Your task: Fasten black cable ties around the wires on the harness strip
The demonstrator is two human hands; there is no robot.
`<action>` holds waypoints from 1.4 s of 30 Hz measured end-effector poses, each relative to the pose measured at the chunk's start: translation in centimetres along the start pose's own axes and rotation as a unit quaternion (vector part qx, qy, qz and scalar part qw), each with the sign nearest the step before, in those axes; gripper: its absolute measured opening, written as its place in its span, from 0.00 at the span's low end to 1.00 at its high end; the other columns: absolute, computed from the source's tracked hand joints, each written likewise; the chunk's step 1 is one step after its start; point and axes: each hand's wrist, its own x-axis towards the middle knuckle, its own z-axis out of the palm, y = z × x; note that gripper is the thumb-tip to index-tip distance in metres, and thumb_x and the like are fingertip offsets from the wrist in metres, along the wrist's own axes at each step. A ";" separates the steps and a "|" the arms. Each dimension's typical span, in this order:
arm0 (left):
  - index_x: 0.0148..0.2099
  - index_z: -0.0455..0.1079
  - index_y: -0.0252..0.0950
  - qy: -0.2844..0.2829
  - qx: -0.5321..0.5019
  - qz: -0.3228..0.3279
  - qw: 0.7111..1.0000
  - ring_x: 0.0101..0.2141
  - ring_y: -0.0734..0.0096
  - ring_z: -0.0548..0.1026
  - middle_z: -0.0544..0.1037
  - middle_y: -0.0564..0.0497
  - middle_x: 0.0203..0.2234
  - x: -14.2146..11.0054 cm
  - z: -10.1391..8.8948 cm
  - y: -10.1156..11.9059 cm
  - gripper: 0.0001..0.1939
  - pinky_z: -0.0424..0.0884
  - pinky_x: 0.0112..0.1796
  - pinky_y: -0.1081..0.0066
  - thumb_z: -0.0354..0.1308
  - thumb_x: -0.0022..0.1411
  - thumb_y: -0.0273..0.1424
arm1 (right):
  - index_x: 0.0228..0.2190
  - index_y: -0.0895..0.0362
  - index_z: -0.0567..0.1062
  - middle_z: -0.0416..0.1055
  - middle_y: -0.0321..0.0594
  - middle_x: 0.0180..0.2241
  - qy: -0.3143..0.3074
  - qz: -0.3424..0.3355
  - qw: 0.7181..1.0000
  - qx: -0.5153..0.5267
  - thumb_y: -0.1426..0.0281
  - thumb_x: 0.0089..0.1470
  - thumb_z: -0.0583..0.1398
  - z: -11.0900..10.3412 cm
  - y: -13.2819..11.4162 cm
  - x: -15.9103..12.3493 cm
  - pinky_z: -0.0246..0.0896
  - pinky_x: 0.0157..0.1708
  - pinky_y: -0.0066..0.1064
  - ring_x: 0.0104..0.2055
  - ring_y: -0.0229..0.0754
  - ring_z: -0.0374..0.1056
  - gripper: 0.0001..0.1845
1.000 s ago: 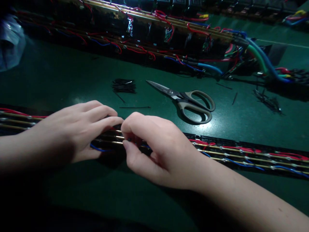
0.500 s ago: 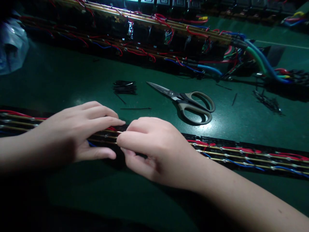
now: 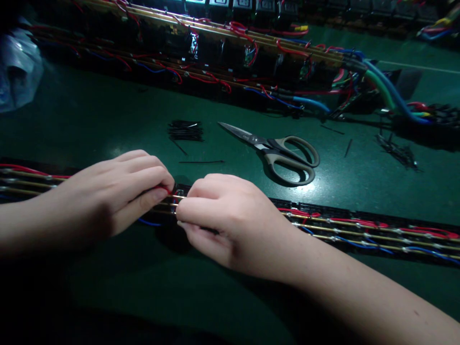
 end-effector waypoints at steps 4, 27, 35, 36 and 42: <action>0.44 0.72 0.36 -0.011 -0.028 -0.026 0.999 0.38 0.63 0.71 0.76 0.49 0.36 -0.2 -0.2 -0.1 0.14 0.67 0.38 0.65 0.45 0.75 0.26 | 0.31 0.57 0.77 0.77 0.41 0.32 -0.006 0.006 1.000 0.003 0.77 0.65 0.58 0.0 0.0 0.0 0.61 0.32 0.30 0.33 0.38 0.69 0.11; 0.44 0.75 0.41 -0.046 -0.154 -0.138 0.977 0.39 0.68 0.75 0.78 0.55 0.37 0.3 -1.1 -0.2 0.16 0.68 0.40 0.67 0.45 0.72 0.31 | 0.38 0.64 0.82 0.78 0.42 0.33 -0.017 -0.040 0.998 0.039 0.80 0.61 0.62 0.1 0.1 0.0 0.62 0.37 0.32 0.35 0.38 0.70 0.07; 0.41 0.75 0.43 0.005 -0.167 -0.112 0.980 0.37 0.74 0.76 0.78 0.59 0.36 0.3 -0.3 -0.8 0.12 0.69 0.39 0.73 0.50 0.71 0.29 | 0.38 0.64 0.82 0.77 0.42 0.33 -0.019 -0.050 0.998 0.029 0.74 0.67 0.62 0.1 0.4 0.1 0.60 0.36 0.31 0.35 0.37 0.69 0.09; 0.41 0.75 0.43 0.015 -0.169 -0.109 0.979 0.37 0.75 0.76 0.78 0.59 0.36 0.3 -0.3 -0.8 0.11 0.70 0.38 0.74 0.52 0.71 0.29 | 0.38 0.64 0.82 0.77 0.42 0.33 -0.017 -0.049 0.998 0.026 0.75 0.67 0.61 0.1 0.4 0.1 0.60 0.36 0.31 0.34 0.37 0.68 0.08; 0.41 0.76 0.43 0.019 -0.166 -0.134 0.977 0.32 0.76 0.77 0.80 0.60 0.33 0.6 -0.4 -0.9 0.07 0.70 0.31 0.77 0.56 0.65 0.29 | 0.37 0.64 0.82 0.77 0.43 0.33 -0.004 -0.038 0.999 0.017 0.75 0.67 0.61 0.2 0.3 0.0 0.61 0.38 0.30 0.35 0.37 0.69 0.09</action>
